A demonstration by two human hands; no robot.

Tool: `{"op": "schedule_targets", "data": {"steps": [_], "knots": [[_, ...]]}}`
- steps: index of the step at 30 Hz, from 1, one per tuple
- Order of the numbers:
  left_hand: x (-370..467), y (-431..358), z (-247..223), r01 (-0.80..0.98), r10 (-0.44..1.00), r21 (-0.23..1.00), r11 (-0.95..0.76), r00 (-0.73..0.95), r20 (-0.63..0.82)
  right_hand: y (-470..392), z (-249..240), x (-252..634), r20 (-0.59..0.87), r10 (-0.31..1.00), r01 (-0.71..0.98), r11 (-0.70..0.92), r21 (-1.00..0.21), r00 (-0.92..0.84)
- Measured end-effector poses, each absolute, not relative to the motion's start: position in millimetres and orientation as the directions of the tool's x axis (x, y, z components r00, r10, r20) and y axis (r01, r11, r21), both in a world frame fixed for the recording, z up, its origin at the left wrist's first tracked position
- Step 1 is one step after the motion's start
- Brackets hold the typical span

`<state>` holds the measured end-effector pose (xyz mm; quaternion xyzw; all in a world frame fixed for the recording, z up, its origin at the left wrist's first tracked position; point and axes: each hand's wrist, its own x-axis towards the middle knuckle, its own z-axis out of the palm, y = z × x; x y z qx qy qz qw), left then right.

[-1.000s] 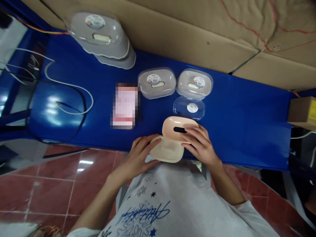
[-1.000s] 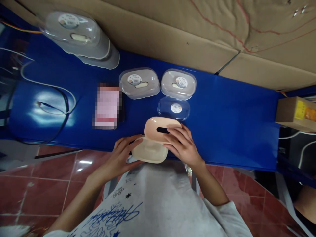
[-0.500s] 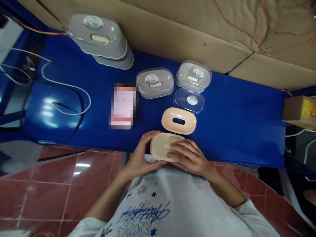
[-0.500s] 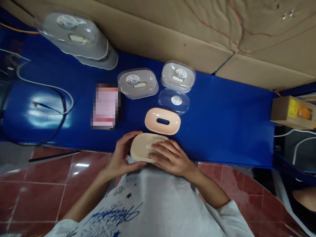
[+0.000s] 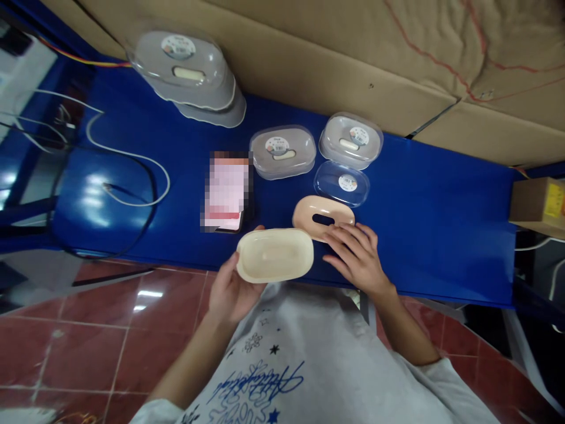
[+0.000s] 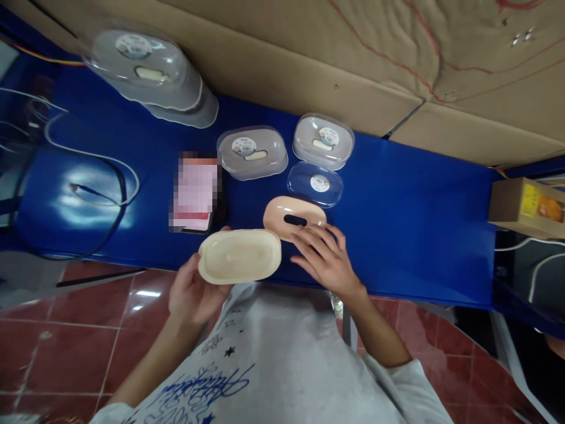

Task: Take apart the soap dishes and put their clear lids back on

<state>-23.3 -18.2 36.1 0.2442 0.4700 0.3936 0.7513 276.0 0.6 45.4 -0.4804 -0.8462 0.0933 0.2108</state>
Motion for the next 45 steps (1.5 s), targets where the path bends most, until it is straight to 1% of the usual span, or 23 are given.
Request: {"op": "schedule_targets", "data": {"steps": [2,3,6,8,10,12,14,16,19,21,22,24,26,27,29,30,32,35,38,40,42,43,45], "knots": [[-29,-19,33,-0.364,0.82,0.735,0.572,0.254,-0.512,4,43,284,0.244,0.875,0.819,0.479,-0.317,-0.418],[-30,-19,32,-0.361,0.813,0.729,0.582,0.271,-0.515,4,43,286,0.26,0.879,0.822,0.47,-0.321,-0.401],[-26,-18,32,-0.366,0.781,0.69,0.624,0.318,-0.538,4,51,285,0.372,0.882,0.799,0.436,-0.414,-0.289],[-17,-15,33,-0.4,0.76,0.646,0.65,0.333,-0.558,2,60,280,0.424,0.87,0.749,0.452,-0.484,-0.251],[-7,-10,37,-0.459,0.75,0.596,0.659,0.344,-0.564,-3,68,273,0.441,0.837,0.686,0.528,-0.5,-0.323],[4,-3,42,-0.524,0.761,0.559,0.643,0.351,-0.546,-8,73,266,0.448,0.781,0.627,0.62,-0.472,-0.434],[14,5,49,-0.587,0.779,0.524,0.617,0.359,-0.515,-13,74,261,0.452,0.741,0.605,0.668,-0.433,-0.495],[23,11,55,-0.636,0.786,0.484,0.602,0.365,-0.498,-17,72,259,0.437,0.729,0.617,0.682,-0.393,-0.527],[31,19,60,-0.676,0.779,0.433,0.596,0.356,-0.516,-18,68,260,0.395,0.724,0.646,0.687,-0.333,-0.565],[33,22,60,-0.69,0.771,0.416,0.593,0.338,-0.539,-14,65,263,0.392,0.717,0.641,0.694,-0.327,-0.577],[33,23,60,-0.695,0.769,0.413,0.589,0.325,-0.55,-10,64,265,0.394,0.718,0.632,0.694,-0.344,-0.574],[32,23,59,-0.699,0.766,0.418,0.581,0.294,-0.572,3,60,271,0.398,0.749,0.634,0.661,-0.402,-0.529],[29,22,58,-0.695,0.766,0.438,0.571,0.258,-0.589,20,57,280,0.355,0.835,0.712,0.546,-0.441,-0.421],[27,21,57,-0.691,0.767,0.45,0.566,0.242,-0.594,28,54,284,0.318,0.879,0.77,0.467,-0.434,-0.355],[24,20,56,-0.686,0.776,0.474,0.551,0.214,-0.593,42,49,291,0.236,0.935,0.865,0.34,-0.368,-0.267],[22,19,55,-0.685,0.781,0.484,0.545,0.205,-0.59,47,46,293,0.205,0.945,0.891,0.311,-0.33,-0.254],[20,19,53,-0.679,0.784,0.493,0.544,0.202,-0.587,50,41,297,0.193,0.949,0.911,0.299,-0.286,-0.251],[17,17,51,-0.651,0.766,0.483,0.585,0.247,-0.594,47,34,298,0.223,0.949,0.915,0.283,-0.287,-0.224],[13,16,49,-0.604,0.723,0.453,0.656,0.328,-0.608,45,34,300,0.176,0.954,0.899,0.288,-0.33,-0.241],[11,15,48,-0.583,0.695,0.428,0.691,0.372,-0.615,44,40,300,0.164,0.959,0.864,0.279,-0.42,-0.23],[12,15,47,-0.586,0.679,0.399,0.706,0.396,-0.619,42,51,297,0.184,0.961,0.795,0.275,-0.541,-0.208],[13,16,46,-0.596,0.677,0.386,0.704,0.402,-0.616,40,57,294,0.195,0.954,0.749,0.3,-0.591,-0.228],[16,18,47,-0.62,0.684,0.363,0.695,0.416,-0.599,32,69,285,0.221,0.907,0.648,0.411,-0.641,-0.358]]}}
